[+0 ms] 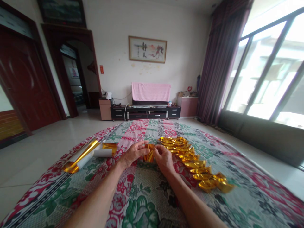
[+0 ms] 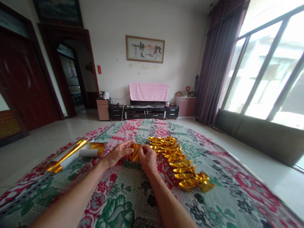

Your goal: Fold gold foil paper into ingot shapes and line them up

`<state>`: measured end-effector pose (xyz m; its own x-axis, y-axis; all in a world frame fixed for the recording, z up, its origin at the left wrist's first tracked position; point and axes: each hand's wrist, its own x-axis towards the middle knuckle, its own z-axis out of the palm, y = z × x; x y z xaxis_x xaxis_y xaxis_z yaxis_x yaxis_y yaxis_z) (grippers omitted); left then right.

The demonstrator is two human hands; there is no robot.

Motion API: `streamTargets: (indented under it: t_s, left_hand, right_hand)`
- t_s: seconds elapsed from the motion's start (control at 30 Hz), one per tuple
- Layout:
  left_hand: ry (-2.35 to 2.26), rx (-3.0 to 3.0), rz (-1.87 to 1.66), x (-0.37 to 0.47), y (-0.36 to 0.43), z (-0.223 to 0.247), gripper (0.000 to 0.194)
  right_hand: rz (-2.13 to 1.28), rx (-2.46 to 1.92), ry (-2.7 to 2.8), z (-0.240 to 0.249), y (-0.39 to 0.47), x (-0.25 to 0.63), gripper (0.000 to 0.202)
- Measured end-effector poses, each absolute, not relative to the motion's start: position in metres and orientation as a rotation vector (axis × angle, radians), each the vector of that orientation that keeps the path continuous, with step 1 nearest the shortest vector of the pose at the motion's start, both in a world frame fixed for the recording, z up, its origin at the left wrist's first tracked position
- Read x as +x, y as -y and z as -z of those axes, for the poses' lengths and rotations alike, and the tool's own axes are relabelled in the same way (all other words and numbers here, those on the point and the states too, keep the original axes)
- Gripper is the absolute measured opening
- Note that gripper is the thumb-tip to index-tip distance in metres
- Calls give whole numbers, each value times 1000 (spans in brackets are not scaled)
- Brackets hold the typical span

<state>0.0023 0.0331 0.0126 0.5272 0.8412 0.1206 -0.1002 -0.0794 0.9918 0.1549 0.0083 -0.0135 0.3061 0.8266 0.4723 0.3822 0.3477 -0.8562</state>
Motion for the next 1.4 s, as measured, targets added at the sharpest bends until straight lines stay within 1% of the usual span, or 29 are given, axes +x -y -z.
streamTargets:
  t_s: [0.07,0.23,0.33,0.47,0.7,0.9,1.4]
  left_hand:
    - [-664,1438,-876,5,-32,-13,65]
    - [-672,1387,-997,7,-37,-10,49]
    - [-682,1385,-957,5,-40,-6,45]
    - [-671,1357,-919,3,-40,-3,43]
    - [-654,1353,-934,2,-42,-1,38]
    - [-794,1404,-1067,0,-46,0,26]
    - [-841,1476,-1072,-2,-51,7,32]
  right_hand:
    - [-433,-1261,1295,13,-8,155,24]
    - [-526,-1173,1333,10,-4,152,22]
    - [-608,-1117,1326,10,-3,151,22]
    - [-692,-1050,1322,11,-4,152,27]
    - [-618,-1056,1330,13,-5,152,28]
    - [-516,-1073,1378,10,-2,151,25]
    - [-601,-1086,1313,2,3,156,28]
